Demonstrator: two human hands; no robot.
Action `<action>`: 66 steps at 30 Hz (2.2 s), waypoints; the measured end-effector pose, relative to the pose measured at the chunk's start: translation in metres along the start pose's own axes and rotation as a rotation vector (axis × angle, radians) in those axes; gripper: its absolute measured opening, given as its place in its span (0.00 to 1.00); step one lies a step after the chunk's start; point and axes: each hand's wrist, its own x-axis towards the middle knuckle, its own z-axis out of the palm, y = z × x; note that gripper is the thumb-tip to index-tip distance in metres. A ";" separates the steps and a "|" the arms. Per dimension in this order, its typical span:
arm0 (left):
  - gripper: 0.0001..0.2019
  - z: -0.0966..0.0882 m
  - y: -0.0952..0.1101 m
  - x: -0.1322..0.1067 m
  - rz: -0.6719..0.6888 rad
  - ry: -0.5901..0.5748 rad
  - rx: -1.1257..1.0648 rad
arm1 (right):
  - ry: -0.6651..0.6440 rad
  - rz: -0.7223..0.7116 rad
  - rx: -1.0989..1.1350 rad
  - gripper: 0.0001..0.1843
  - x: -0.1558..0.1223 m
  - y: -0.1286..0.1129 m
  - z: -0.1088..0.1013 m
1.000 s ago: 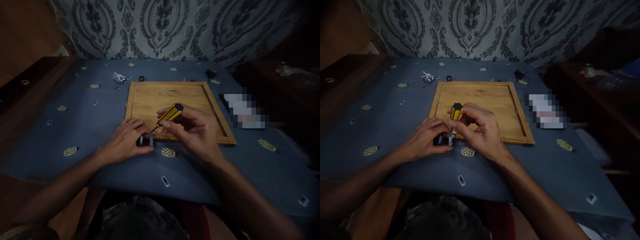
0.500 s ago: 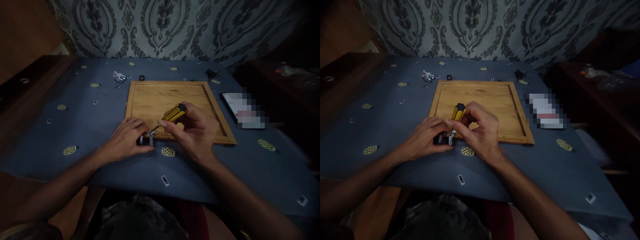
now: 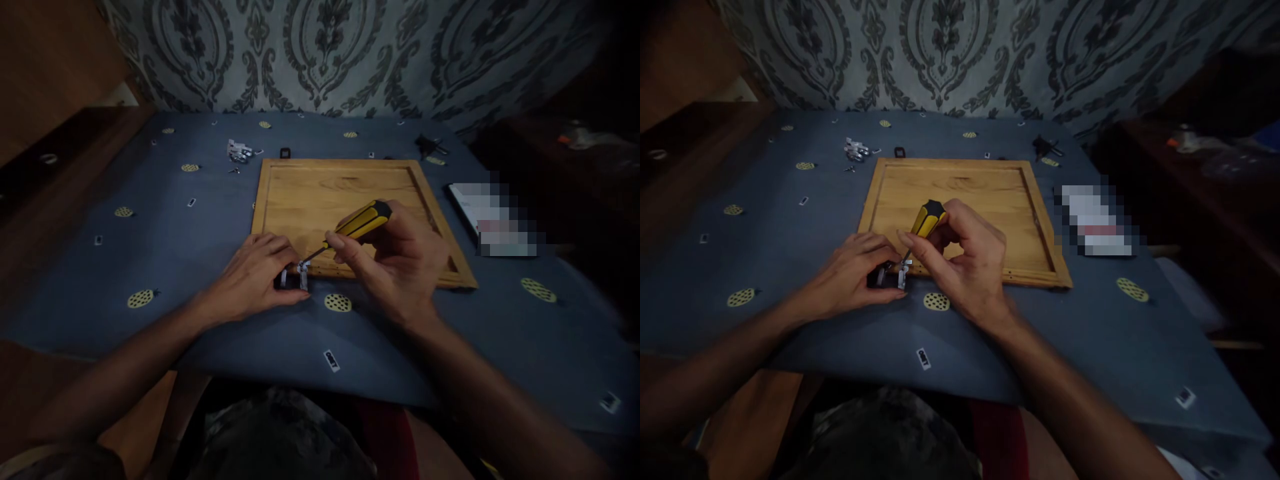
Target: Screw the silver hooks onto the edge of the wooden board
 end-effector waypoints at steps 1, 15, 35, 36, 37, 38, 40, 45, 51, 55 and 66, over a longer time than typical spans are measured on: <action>0.16 0.000 0.000 0.000 -0.004 -0.003 0.001 | -0.003 -0.001 -0.003 0.18 0.000 0.001 0.000; 0.15 -0.003 0.002 0.001 -0.031 -0.031 -0.016 | -0.117 -0.064 0.013 0.17 0.003 -0.008 -0.003; 0.15 -0.004 0.002 0.001 -0.032 -0.045 -0.018 | -0.178 -0.044 0.042 0.14 0.006 -0.004 -0.007; 0.15 -0.004 0.002 0.001 -0.031 -0.043 -0.019 | -0.162 -0.014 0.057 0.16 0.006 -0.004 -0.006; 0.15 -0.004 0.002 0.001 -0.029 -0.042 -0.021 | -0.148 0.022 0.082 0.17 0.005 -0.004 -0.004; 0.15 -0.004 0.002 0.001 -0.028 -0.040 -0.024 | -0.138 0.063 0.116 0.19 0.004 -0.004 -0.002; 0.15 -0.004 0.002 0.001 -0.027 -0.039 -0.025 | -0.129 0.141 0.185 0.20 0.004 -0.006 0.001; 0.16 -0.005 0.003 0.001 -0.034 -0.056 -0.029 | -0.181 0.205 0.266 0.18 0.005 -0.012 -0.001; 0.16 -0.003 0.001 0.000 -0.033 -0.040 -0.034 | -0.243 0.197 0.208 0.14 0.007 -0.012 -0.007; 0.16 -0.003 0.001 -0.001 -0.027 -0.031 -0.035 | -0.171 0.143 0.164 0.15 0.006 -0.008 -0.002; 0.16 -0.003 0.001 0.000 -0.020 -0.027 -0.029 | 0.124 0.092 0.050 0.16 -0.005 -0.010 0.004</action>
